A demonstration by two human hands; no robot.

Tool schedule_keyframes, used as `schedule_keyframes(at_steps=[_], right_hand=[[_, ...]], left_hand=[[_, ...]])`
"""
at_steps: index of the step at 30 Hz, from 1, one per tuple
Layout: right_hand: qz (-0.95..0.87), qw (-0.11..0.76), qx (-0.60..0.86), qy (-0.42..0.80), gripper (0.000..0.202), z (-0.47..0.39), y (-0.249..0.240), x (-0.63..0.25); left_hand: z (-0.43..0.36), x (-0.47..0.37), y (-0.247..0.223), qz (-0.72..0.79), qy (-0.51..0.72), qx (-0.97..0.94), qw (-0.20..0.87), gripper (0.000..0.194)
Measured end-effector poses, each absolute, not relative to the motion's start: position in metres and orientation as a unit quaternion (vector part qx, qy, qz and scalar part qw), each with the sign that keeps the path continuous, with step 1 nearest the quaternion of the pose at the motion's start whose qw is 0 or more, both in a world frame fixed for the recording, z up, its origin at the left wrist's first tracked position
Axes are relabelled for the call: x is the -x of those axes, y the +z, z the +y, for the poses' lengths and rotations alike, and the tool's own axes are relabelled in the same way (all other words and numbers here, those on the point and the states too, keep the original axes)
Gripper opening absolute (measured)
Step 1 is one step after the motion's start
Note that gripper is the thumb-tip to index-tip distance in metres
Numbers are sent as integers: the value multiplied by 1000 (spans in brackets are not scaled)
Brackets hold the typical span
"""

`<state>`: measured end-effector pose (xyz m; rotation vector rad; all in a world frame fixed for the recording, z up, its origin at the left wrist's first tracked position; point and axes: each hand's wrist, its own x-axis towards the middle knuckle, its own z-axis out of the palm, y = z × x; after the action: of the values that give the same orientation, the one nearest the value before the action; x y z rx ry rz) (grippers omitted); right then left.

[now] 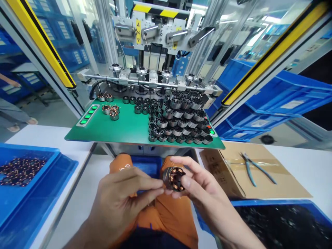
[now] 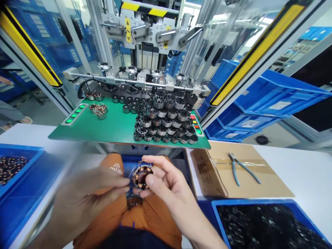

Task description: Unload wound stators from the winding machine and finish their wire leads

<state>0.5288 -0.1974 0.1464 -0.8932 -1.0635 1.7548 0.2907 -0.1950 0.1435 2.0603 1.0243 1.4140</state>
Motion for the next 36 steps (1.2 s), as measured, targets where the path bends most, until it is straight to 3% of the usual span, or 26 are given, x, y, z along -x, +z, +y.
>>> schedule_keyframes(at_steps=[3, 8, 10, 14, 19, 21, 26, 28, 32, 36], right_hand=[[-416, 457, 371, 693, 33, -187, 142, -528], [-405, 515, 380, 654, 31, -177, 126, -527], [-423, 517, 389, 635, 31, -175, 123, -522], [-471, 494, 403, 610, 28, -168, 123, -500], [-493, 476, 435, 584, 27, -156, 121, -479], [-496, 468, 439, 585, 29, -153, 116, -477], [-418, 455, 373, 692, 34, -153, 105, -481], [-411, 456, 354, 706, 36, -154, 106, -484], [-441, 438, 354, 699, 35, -154, 112, -483], [-471, 430, 382, 669, 33, -155, 113, -481]], left_hand=[[-194, -281, 119, 384, 452, -771, 231, 10], [-204, -262, 42, 451, 333, -708, 429, 18], [-204, -256, 28, 489, 337, -661, 458, 20], [-187, -257, 61, 530, 485, -543, 435, 11], [-165, -276, 108, 499, 555, -501, 438, 4], [-167, -283, 101, 504, 548, -485, 458, 13], [-186, -292, 48, 471, 514, -297, 652, 37], [-189, -289, 38, 498, 518, -241, 653, 41], [-178, -273, 60, 482, 524, -334, 617, 42], [-161, -265, 88, 418, 506, -427, 622, 24]])
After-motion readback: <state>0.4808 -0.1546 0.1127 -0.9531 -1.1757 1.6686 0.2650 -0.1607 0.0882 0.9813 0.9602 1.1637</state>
